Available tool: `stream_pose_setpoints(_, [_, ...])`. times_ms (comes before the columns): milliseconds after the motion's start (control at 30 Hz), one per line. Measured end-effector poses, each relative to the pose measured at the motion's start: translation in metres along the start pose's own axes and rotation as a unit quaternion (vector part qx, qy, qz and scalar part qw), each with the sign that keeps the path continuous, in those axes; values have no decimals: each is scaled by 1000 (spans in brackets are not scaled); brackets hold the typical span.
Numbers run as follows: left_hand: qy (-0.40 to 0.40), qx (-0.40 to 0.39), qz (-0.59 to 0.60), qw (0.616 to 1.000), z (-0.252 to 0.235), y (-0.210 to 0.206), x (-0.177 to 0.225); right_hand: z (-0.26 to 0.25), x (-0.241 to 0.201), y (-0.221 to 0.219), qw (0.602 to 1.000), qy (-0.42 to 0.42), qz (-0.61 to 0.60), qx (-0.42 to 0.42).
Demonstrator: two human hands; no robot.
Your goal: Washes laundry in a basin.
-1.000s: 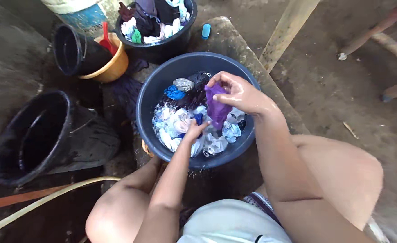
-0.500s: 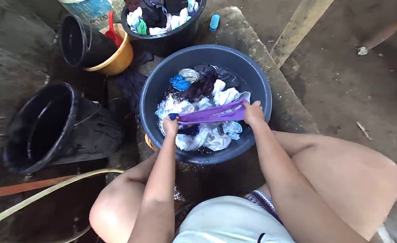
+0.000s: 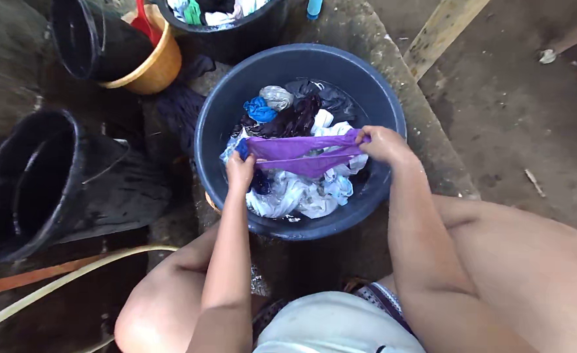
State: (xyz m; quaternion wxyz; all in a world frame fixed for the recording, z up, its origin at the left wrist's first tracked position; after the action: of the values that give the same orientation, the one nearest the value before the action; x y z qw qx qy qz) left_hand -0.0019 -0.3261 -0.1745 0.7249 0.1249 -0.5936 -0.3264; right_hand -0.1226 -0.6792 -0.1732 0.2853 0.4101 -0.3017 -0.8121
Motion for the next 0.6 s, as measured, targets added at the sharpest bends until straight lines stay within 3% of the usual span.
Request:
stream_pose_setpoints(67, [27, -72, 49, 996, -12, -44, -25, -26, 0, -50, 999, 5, 12, -44])
stream_pose_setpoints(133, [73, -121, 17, 990, -30, -93, -57, -44, -7, -103, 997, -29, 29, -73])
stream_pose_setpoints(200, [117, -182, -84, 973, -31, -141, -80, -54, -18, -155, 996, -38, 30, -75])
stream_pose_setpoints(267, [131, -272, -214, 929, -20, -182, -94, -66, -23, -208, 990, -29, 66, -119])
stream_pose_setpoints(333, [91, -338, -294, 889, -16, -207, -107, -78, -23, -239, 978, 4, 109, -175])
stream_pose_setpoints(400, [45, -396, -278, 874, -26, -209, -123, -94, -11, -245, 962, 52, 126, -237])
stream_pose_setpoints(433, [58, -412, -246, 876, -35, -201, -132, -105, 1, -240, 962, 58, 105, -244])
stream_pose_setpoints(500, [144, -348, -151, 914, -56, -172, -145, -121, 25, -221, 981, 12, 16, -194])
stream_pose_setpoints(600, [202, -132, -105, 965, -68, -138, -135, -122, 43, -218, 993, -84, 1, -87])
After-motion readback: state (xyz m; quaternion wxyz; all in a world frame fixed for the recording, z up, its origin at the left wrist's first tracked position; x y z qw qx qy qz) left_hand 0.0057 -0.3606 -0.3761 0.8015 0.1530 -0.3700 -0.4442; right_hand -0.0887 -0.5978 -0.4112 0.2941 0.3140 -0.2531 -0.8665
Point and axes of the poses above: each hand's wrist, its own z-axis away from the middle knuckle, its own y-axis out of the back of the hand, x = y × z, the point moved 10 cm from there along -z, towards the middle knuckle, and after that the axes turned 7 degrees about -x, right-handed, at the moved point
